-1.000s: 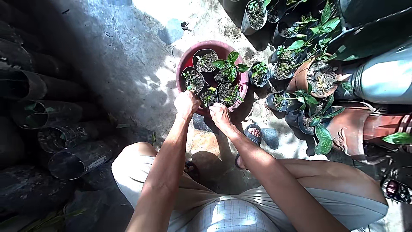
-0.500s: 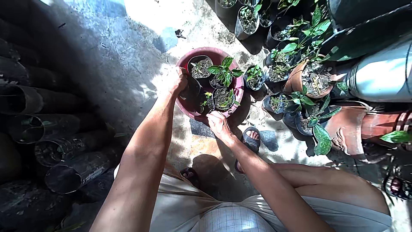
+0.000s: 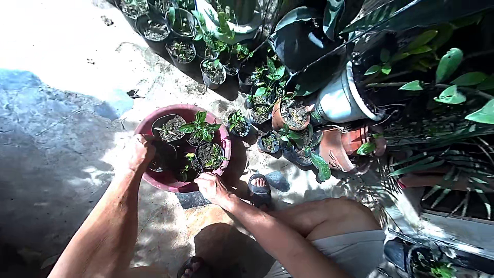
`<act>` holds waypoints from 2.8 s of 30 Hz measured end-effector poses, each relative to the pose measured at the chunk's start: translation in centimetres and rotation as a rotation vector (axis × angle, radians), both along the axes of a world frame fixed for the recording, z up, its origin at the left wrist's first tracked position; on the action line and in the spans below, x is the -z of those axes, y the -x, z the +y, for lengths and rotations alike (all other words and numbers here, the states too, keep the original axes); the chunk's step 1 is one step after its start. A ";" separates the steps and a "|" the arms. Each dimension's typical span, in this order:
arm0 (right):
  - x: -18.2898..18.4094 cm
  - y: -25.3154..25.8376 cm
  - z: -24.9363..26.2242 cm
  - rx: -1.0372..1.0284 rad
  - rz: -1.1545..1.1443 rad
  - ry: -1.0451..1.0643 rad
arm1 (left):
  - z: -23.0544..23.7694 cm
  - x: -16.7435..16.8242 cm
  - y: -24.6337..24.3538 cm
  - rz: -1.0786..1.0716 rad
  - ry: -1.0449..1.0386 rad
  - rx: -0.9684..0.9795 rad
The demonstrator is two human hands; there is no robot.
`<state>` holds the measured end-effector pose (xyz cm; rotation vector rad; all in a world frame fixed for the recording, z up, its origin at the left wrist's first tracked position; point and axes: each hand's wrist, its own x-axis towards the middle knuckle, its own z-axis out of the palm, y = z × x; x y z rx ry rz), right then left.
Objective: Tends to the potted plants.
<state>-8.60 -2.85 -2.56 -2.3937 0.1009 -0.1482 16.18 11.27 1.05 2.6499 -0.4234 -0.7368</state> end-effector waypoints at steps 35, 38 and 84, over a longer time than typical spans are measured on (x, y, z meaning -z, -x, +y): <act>-1.1 4.7 -3.8 0.179 0.017 0.263 | 4.0 -0.8 3.1 -0.223 0.160 0.046; -2.7 4.1 -7.9 0.401 0.115 0.196 | 2.8 -3.7 5.2 -0.293 0.216 0.161; -5.0 -9.5 -11.7 0.006 0.661 0.253 | 0.1 0.7 13.8 0.215 -0.171 -0.269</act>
